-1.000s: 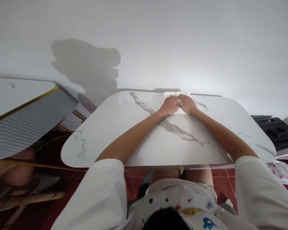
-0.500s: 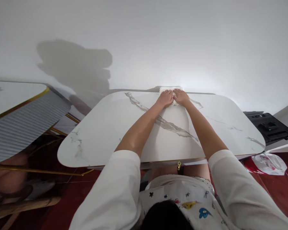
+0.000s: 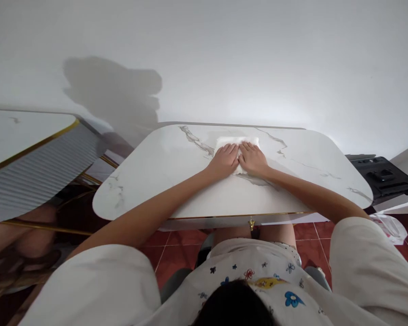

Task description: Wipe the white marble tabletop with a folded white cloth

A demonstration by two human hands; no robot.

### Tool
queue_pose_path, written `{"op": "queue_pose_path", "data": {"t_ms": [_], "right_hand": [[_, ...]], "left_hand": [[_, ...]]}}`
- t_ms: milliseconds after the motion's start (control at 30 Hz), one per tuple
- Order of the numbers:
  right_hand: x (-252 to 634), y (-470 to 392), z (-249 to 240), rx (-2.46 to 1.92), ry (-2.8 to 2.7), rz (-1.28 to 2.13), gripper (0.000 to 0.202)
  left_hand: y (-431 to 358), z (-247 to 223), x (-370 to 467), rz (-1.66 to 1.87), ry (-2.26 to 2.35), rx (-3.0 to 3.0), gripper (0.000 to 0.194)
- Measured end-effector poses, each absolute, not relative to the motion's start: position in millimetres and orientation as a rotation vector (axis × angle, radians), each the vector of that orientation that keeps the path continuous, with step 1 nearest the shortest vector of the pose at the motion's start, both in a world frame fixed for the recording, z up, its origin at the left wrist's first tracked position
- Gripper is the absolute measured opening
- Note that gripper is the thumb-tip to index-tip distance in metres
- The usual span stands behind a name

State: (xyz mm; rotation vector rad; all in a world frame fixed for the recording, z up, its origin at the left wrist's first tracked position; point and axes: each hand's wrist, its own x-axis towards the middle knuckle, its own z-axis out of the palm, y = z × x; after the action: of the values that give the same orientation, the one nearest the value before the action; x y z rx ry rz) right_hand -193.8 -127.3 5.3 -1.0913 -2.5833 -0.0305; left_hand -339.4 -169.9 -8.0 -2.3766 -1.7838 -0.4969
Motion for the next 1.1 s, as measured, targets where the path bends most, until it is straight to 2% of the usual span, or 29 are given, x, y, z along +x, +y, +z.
{"op": "queue_pose_path", "data": {"t_ms": [200, 400, 667, 1100], "right_hand": [[-163, -196, 5, -0.994, -2.621, 0.034, 0.052], [-123, -220, 4, -0.989, -2.605, 0.007, 0.051], [-109, -163, 3, -1.1, -2.568, 0.01, 0.052], [-149, -15, 7, -1.024, -2.639, 0.009, 0.049]], "left_hand": [[-250, -4, -313, -0.475, -1.834, -2.377, 0.056], [-271, -2, -276, -0.412, -1.795, -2.411, 0.055], [-206, -3, -263, -0.518, -1.695, -2.484, 0.054], [-75, -7, -288, -0.533, -1.821, -2.299, 0.045]]}}
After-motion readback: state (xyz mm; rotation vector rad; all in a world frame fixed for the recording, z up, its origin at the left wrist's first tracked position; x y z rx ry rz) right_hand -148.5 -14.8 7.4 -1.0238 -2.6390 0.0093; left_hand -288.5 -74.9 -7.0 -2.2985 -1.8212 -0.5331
